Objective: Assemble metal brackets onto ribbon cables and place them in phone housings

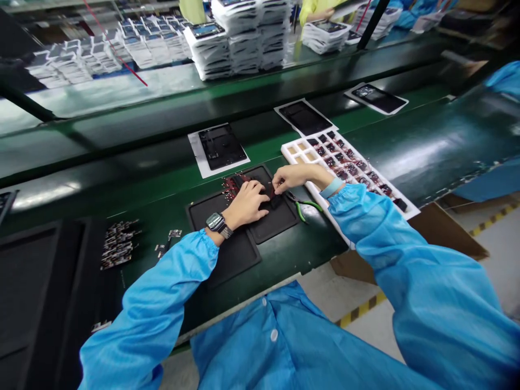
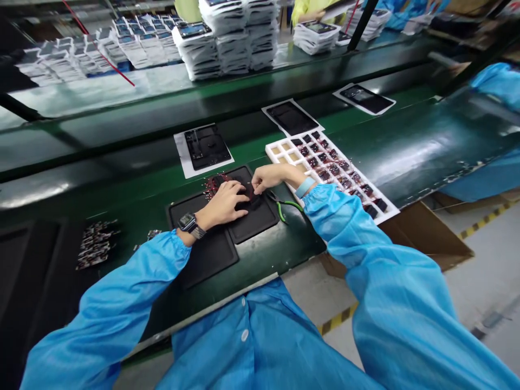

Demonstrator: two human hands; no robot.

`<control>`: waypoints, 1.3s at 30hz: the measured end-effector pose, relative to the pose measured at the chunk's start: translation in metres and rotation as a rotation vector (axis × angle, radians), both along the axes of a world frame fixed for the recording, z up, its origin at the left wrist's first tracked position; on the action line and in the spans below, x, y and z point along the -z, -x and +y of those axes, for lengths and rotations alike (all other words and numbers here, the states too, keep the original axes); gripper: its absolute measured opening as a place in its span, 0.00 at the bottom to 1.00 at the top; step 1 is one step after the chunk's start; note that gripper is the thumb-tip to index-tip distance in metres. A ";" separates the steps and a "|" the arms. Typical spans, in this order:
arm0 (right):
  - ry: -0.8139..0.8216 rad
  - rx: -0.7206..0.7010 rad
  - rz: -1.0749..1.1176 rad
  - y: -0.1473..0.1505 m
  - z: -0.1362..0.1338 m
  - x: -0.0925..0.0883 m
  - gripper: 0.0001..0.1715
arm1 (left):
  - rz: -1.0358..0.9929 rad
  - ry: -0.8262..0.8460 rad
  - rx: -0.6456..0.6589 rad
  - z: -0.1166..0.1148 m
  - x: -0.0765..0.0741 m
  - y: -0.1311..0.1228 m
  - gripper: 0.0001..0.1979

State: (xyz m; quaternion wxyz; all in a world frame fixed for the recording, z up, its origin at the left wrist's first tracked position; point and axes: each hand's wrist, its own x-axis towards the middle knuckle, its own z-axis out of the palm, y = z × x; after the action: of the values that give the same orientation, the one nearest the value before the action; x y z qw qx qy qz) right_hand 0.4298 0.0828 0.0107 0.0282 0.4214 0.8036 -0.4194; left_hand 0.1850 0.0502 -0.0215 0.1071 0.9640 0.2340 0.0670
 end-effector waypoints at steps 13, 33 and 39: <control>-0.566 0.617 0.308 0.001 -0.037 0.028 0.19 | -0.041 -0.125 -0.062 -0.003 -0.010 0.004 0.24; -0.753 0.462 -0.111 0.031 -0.100 0.052 0.17 | 0.140 -0.251 -0.289 0.000 -0.006 -0.018 0.16; -0.815 0.540 -0.096 0.042 -0.095 0.067 0.10 | 0.122 -0.246 -0.330 0.010 -0.004 -0.011 0.21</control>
State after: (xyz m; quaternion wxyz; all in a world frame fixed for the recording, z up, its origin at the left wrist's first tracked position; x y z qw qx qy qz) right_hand 0.3880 -0.0125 -0.0562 -0.2121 0.6103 0.7620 -0.0431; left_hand 0.1961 0.0598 -0.0176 -0.0379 0.9208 0.3845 0.0533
